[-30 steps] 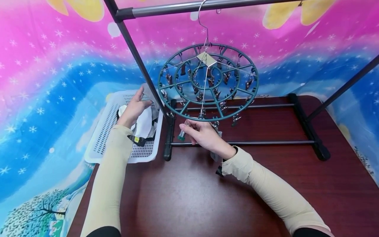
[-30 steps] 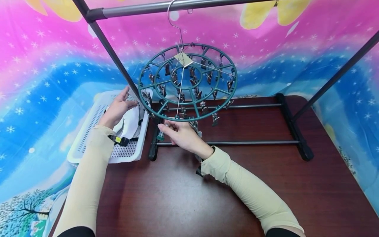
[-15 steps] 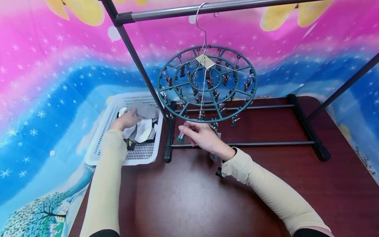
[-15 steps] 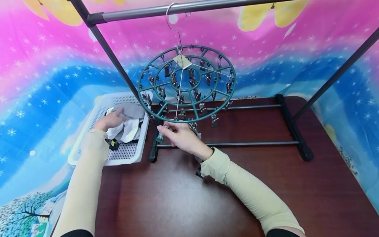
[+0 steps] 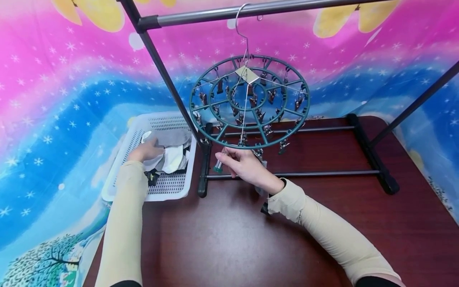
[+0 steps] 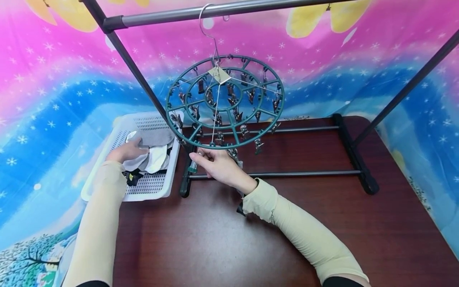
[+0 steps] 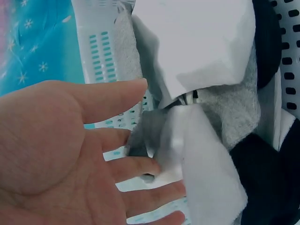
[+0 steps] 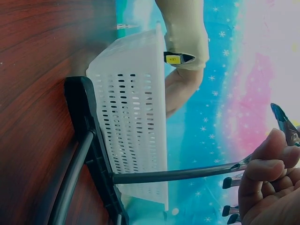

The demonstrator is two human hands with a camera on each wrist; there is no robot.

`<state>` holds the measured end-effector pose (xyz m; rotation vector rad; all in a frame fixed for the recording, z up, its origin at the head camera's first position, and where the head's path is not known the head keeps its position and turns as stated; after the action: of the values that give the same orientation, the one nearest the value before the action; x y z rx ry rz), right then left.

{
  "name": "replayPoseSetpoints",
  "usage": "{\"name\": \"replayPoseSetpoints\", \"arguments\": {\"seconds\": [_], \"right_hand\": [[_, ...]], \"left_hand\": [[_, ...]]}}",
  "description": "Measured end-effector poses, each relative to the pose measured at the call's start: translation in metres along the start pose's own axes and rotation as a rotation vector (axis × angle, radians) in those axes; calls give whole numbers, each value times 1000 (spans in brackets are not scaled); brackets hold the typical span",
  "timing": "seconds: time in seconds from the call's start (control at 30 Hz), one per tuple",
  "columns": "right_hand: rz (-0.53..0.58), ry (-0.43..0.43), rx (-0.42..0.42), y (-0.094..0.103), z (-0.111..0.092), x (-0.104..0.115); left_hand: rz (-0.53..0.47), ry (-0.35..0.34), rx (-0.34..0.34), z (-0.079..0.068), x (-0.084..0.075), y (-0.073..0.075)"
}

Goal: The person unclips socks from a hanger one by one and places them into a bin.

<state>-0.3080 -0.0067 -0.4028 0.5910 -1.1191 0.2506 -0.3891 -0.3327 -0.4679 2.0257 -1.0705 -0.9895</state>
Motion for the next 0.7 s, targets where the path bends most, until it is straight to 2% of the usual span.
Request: {"name": "replayPoseSetpoints", "arguments": {"seconds": [0.2,0.43,0.57,0.7], "right_hand": [[-7,-9,7,1,-1,-1],[2,-12,6,-1,-1,-2],[101,-21,-5,-4,-1,-2],[185,-6,-13,-8,0,-1]], "left_hand": [[31,-31,-43,-2,5,6],[43,5,-3,-3,19,-2],[57,11,-14,-1,21,-3],[113,29,-48,1,20,-2]]}}
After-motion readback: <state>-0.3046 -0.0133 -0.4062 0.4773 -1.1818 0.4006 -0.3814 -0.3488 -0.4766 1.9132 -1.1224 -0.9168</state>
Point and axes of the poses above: each hand's wrist, its own z-axis towards the middle knuckle, its own y-axis out of the back of the hand, x = y × z, the point moved 10 cm from there along z, towards the middle knuckle, and after that the axes turned 12 degrees about y, right-handed, at the moved point
